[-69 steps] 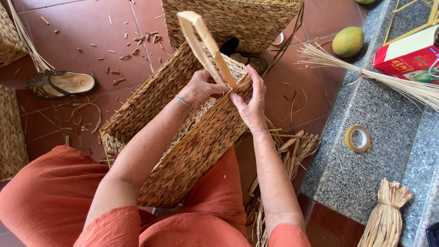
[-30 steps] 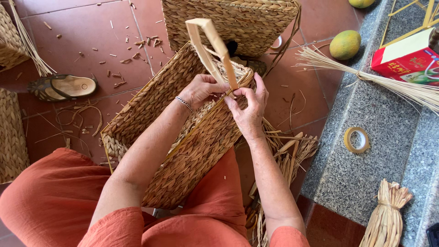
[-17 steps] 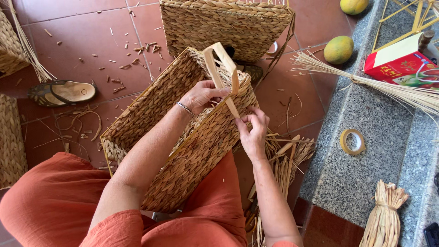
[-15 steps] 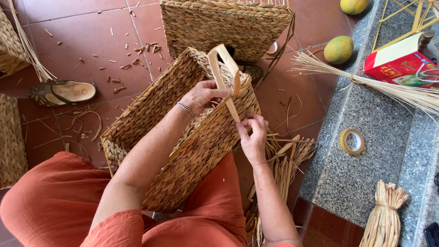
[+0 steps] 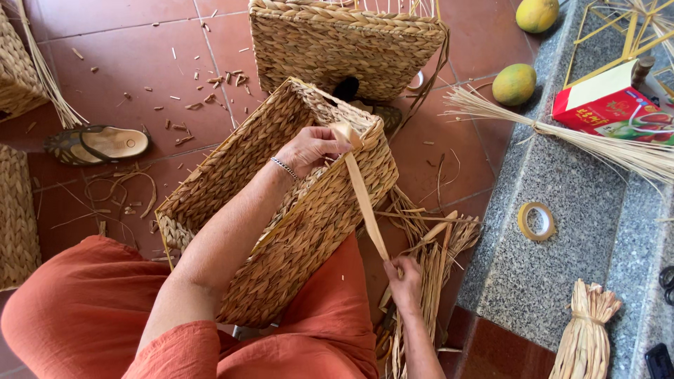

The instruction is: The person sits on the floor weaving a water hyacinth basket. They cut a strip of weaving material with scissors, then wrap and tuck the flat strip around the basket's rim, working the strip along the edge and pressing the weave into place by hand.

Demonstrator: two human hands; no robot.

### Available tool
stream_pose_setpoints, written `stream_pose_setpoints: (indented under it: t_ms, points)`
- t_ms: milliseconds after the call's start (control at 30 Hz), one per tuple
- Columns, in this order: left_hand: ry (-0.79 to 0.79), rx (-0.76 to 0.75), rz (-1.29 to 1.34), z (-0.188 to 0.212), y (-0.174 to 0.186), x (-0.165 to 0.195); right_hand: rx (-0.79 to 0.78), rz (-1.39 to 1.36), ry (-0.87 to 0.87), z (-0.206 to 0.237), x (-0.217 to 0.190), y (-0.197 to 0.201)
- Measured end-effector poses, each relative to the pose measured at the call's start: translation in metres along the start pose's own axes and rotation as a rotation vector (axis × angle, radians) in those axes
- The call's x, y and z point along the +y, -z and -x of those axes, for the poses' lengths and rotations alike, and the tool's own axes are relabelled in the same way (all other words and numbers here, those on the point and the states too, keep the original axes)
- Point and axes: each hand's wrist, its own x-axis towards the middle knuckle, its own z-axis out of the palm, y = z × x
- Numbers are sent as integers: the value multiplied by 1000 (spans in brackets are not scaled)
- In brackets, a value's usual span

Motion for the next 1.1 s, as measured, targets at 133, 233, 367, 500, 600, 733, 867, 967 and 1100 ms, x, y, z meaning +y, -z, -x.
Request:
stream_pose_setpoints:
  t_ms: [133, 233, 367, 500, 600, 733, 867, 967, 1100]
  points:
    - [-7, 28, -41, 1, -1, 1, 45, 115, -57, 24, 45, 15]
    - [-4, 10, -22, 4, -3, 3, -9, 187, -265, 50, 71, 28]
    - [-29, 75, -212, 5, -11, 4, -200, 359, -293, 51, 69, 27]
    - [-182, 199, -523, 8, -19, 8, -294, 435, -129, 15, 28, 27]
    - [-340, 322, -862, 19, -33, 2, -168, 151, 46, -27, -25, 23]
    - [-731, 404, -1203, 37, -48, -7, 54, -154, 573, -75, -107, -1]
    - [-868, 379, -1416, 43, -50, -13, 91, -168, 653, -101, -166, -17]
    - [-773, 356, -1550, 43, -46, -20, -38, -184, 510, -106, -182, -11]
    - [-727, 343, -1577, 41, -43, -31, 22, -169, 595, -98, -181, -10]
